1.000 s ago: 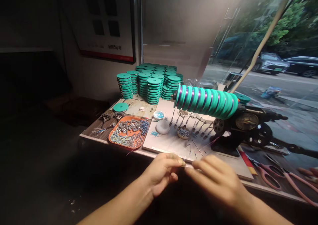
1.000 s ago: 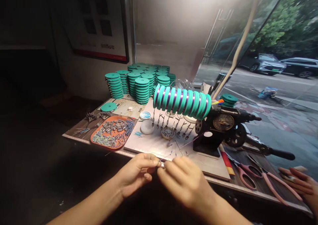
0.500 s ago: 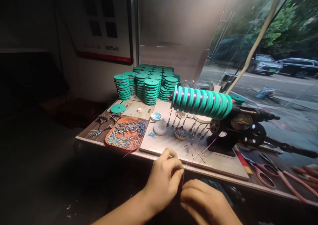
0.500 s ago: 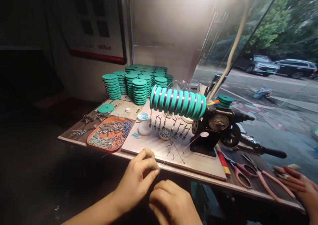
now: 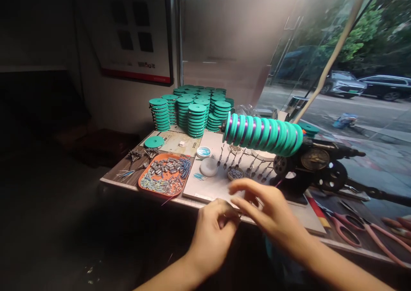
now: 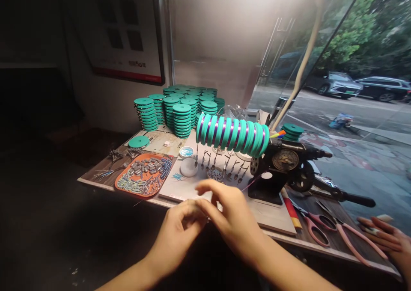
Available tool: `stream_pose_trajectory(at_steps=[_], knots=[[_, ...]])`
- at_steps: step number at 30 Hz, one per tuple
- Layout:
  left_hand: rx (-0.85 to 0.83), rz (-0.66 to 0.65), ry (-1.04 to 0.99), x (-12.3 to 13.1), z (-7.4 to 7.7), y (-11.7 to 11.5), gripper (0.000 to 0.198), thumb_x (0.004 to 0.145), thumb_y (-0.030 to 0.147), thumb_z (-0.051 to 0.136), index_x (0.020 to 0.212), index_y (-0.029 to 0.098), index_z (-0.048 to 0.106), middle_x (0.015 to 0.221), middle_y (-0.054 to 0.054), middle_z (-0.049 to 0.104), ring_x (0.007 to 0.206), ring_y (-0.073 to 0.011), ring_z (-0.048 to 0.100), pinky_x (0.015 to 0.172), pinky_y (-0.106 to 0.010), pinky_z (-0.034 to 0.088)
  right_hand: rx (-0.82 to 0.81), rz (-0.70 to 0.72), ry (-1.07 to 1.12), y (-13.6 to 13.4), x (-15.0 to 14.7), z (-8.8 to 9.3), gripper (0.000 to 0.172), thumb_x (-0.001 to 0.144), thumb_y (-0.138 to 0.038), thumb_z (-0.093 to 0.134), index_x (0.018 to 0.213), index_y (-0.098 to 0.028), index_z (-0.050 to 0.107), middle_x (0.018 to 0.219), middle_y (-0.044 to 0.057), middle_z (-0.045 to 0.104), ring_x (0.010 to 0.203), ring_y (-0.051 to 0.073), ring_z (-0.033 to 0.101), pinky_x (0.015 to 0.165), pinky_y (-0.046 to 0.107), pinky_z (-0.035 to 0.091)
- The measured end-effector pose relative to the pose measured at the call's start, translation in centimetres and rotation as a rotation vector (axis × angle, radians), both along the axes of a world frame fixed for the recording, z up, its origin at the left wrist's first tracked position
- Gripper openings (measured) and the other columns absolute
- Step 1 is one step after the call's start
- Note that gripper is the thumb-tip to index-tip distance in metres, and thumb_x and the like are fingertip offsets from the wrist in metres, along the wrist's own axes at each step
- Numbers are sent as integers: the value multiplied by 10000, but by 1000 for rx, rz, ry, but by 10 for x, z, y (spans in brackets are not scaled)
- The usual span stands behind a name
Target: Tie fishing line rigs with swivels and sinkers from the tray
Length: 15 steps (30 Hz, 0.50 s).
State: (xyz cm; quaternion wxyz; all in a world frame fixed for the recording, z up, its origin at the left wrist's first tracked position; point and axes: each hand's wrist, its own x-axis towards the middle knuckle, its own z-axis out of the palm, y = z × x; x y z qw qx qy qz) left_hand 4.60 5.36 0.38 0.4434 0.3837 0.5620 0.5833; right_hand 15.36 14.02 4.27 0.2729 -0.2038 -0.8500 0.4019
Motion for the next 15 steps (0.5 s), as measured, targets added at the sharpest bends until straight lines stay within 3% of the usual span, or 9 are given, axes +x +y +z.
stream_pose_trajectory(at_steps=[1,3,4,6,7,9,13,15], knots=[[-138,-45,-225,-1,3,2,62,626,132,612,597,138,557,642,-6,502,602,-102,441,519,-184,354,311,-10,76,-4,11,-5,110,813,-161,487,856,-158,588,748,49,613,595,115,494,542,243,374],[-290,-130,-463,-2,7,4,129,572,178,633,593,130,515,596,16,451,512,-64,382,431,-148,271,863,45,154,-9,29,-19,189,836,-92,426,881,-123,608,761,92,642,619,147,520,546,280,377],[-319,-163,-507,-3,8,5,162,557,196,636,592,128,494,582,24,432,483,-47,360,414,-134,241,1031,84,163,-11,34,-26,202,830,-69,420,871,-98,616,751,109,649,610,160,523,535,294,374],[-368,-214,-605,-3,9,6,220,527,212,654,592,126,462,586,35,411,463,-18,335,409,-109,210,1160,128,157,-14,39,-41,184,807,-52,445,855,-63,622,715,121,648,577,170,513,510,305,366],[-378,-230,-636,-3,9,5,238,519,219,661,594,124,456,599,35,409,461,-7,325,410,-99,200,1136,113,180,-15,39,-48,163,798,-59,466,851,-62,620,694,116,640,563,167,502,498,301,362],[-375,-242,-661,0,9,4,241,527,231,662,614,116,469,641,27,420,473,3,319,417,-88,195,907,37,223,-18,39,-58,141,806,-87,488,875,-94,610,680,91,613,571,155,497,497,280,377],[-294,-234,-566,4,9,3,147,582,194,650,630,115,535,655,16,440,499,-29,361,419,-123,234,3,-83,66,-32,40,-65,155,865,-222,464,773,-177,581,713,29,576,664,137,555,596,232,458],[-142,-167,-281,5,8,1,109,617,126,633,573,125,533,688,2,455,566,-66,415,471,-158,303,-232,-82,-15,-41,43,-62,233,853,-299,475,664,-178,540,669,11,559,639,135,556,590,220,461]])
